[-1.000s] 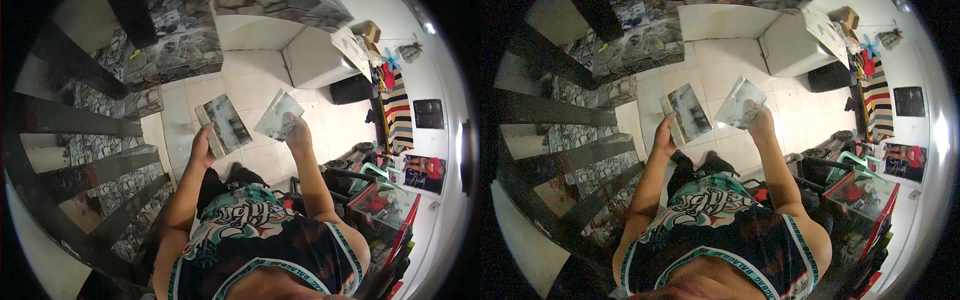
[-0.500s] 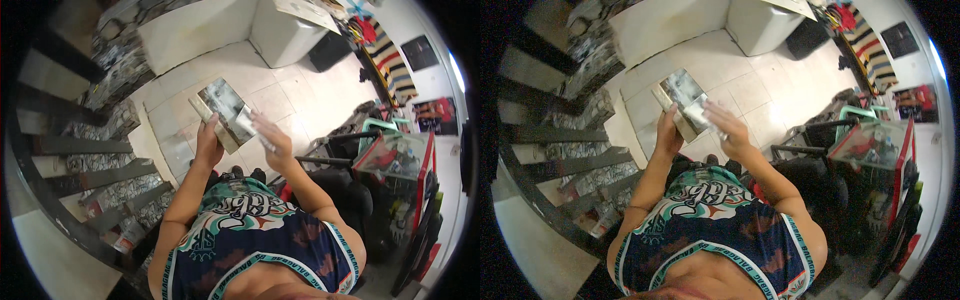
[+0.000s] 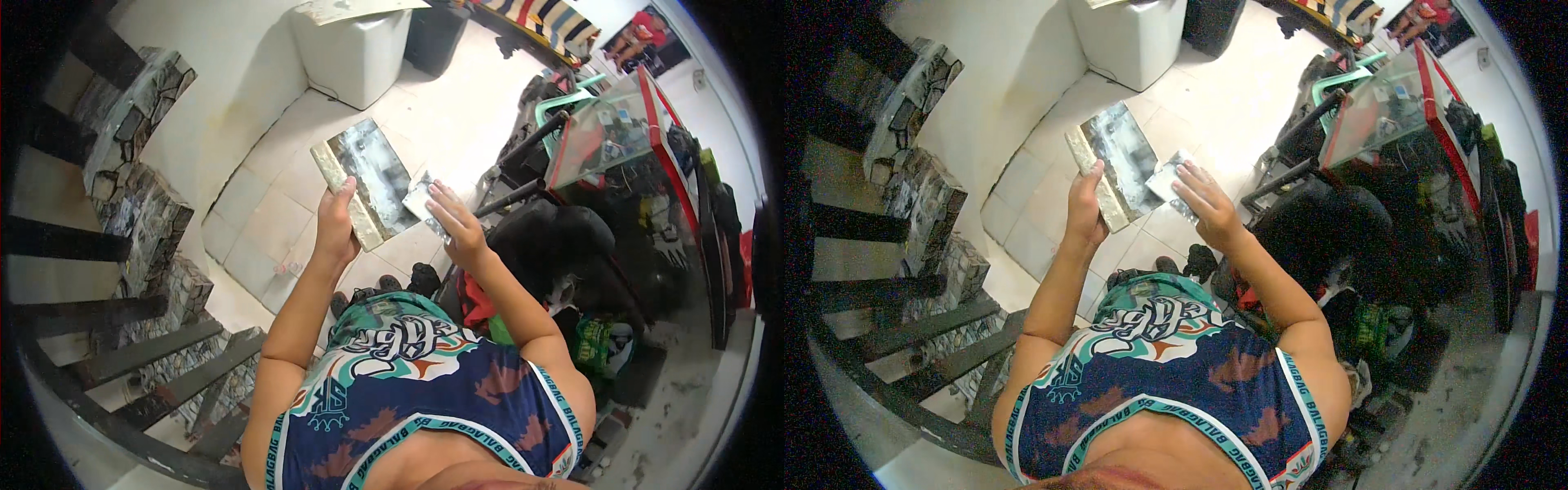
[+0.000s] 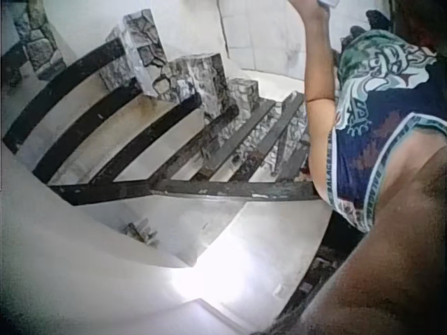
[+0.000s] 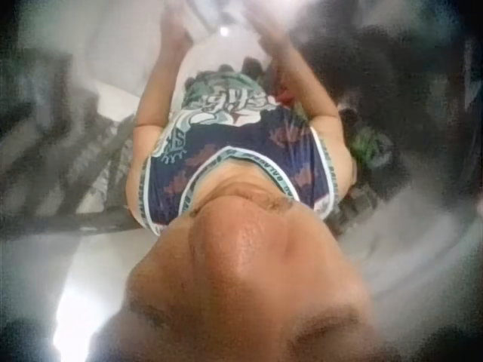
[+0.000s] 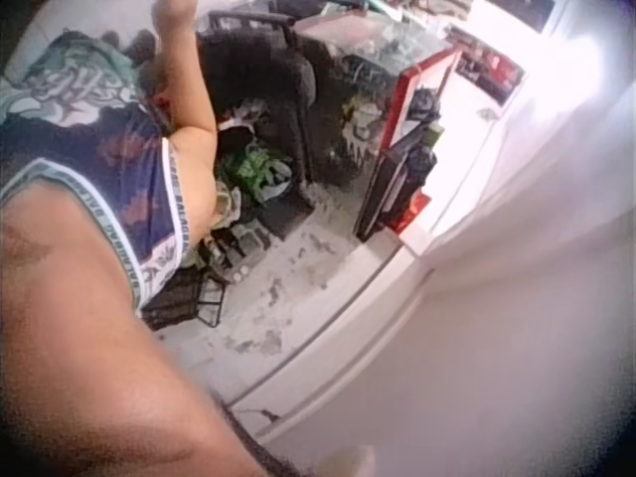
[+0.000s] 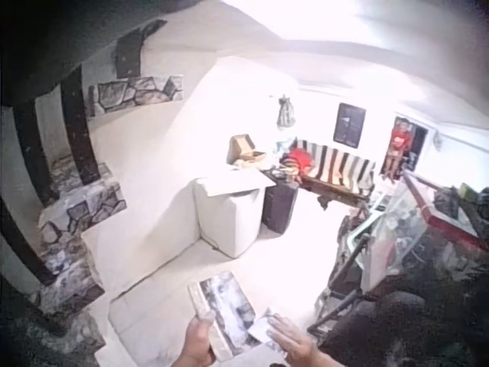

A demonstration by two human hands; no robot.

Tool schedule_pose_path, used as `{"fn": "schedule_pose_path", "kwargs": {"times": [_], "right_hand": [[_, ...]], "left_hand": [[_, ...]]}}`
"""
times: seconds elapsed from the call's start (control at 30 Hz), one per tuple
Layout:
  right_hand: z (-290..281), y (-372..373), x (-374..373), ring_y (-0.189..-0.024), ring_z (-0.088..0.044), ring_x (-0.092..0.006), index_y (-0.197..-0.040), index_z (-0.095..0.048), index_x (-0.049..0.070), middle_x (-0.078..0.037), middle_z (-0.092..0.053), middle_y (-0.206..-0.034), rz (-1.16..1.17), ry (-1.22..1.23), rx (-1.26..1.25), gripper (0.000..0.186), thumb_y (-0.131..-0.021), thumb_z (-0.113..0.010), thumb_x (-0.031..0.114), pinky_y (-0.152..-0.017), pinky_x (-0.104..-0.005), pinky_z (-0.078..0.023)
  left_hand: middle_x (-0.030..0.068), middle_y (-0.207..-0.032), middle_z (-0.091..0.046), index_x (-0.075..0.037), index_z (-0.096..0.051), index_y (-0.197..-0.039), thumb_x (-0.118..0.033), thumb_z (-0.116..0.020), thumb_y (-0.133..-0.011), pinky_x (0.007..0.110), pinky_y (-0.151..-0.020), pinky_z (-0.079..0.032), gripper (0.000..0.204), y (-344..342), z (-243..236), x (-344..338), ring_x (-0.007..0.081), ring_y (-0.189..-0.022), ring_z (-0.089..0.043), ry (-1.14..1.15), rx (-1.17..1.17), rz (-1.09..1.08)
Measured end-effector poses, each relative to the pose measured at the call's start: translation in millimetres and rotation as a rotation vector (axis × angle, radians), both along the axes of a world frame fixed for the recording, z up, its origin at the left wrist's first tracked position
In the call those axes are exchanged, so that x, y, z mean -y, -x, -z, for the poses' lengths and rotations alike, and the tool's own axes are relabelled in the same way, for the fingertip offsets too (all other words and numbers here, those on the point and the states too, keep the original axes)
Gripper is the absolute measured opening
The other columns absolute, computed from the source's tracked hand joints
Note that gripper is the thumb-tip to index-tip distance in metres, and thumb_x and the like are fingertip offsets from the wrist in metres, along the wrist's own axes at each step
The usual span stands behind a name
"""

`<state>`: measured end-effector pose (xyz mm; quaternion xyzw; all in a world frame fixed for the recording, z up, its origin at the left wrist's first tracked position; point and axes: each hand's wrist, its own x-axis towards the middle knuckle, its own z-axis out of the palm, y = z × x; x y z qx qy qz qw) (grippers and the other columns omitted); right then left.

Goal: The person applies plaster to the underside of a staircase using putty knives. They then pour water from a cup onto plaster powder resting on a board and mix it with the putty knives.

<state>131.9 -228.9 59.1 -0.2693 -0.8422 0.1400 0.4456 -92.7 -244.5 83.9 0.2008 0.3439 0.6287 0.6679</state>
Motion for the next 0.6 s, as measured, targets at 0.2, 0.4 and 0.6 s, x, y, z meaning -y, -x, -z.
{"fn": "schedule_pose_path", "kwargs": {"times": [0.2, 0.4, 0.6], "right_hand": [[25, -30, -7, -0.12, -0.051, -0.0371, -0.123, -0.056, 0.004, -0.02, -0.056, -0.125, 0.222, 0.127, 0.237, 0.046, -0.08, -0.046, -0.01, -0.101, -0.046, -0.039], [24, 2, -2, -0.088, -0.062, -0.0187, -0.112, -0.055, -0.003, -0.009, -0.061, -0.1, 0.325, 0.79, -1.034, 0.021, -0.094, -0.047, 0.004, -0.082, -0.0325, -0.051], [6, 52, 5, -0.098, -0.059, -0.0208, -0.116, -0.051, -0.001, -0.01, -0.059, -0.107, 0.134, 1.054, -1.313, 0.024, -0.093, -0.048, 0.004, -0.089, -0.0368, -0.049]], "left_hand": [[0.0109, -0.109, -0.057, 0.0, -0.045, -0.121, -0.022, -0.049, -0.095, 0.034, -0.082, -0.052, 0.034, 10, -7, 7, 0.019, -0.095, -0.06, 0.114, 0.106, 0.096], [0.0104, -0.112, -0.054, 0.002, -0.044, -0.121, -0.02, -0.052, -0.096, 0.03, -0.088, -0.044, 0.035, 33, -2, 4, 0.0158, -0.102, -0.051, -0.211, -0.284, -0.241], [0.0115, -0.097, -0.059, 0.003, -0.048, -0.111, -0.016, -0.055, -0.092, 0.031, -0.073, -0.046, 0.027, 43, 14, 10, 0.0188, -0.084, -0.057, -0.488, -0.792, -0.235]]}}
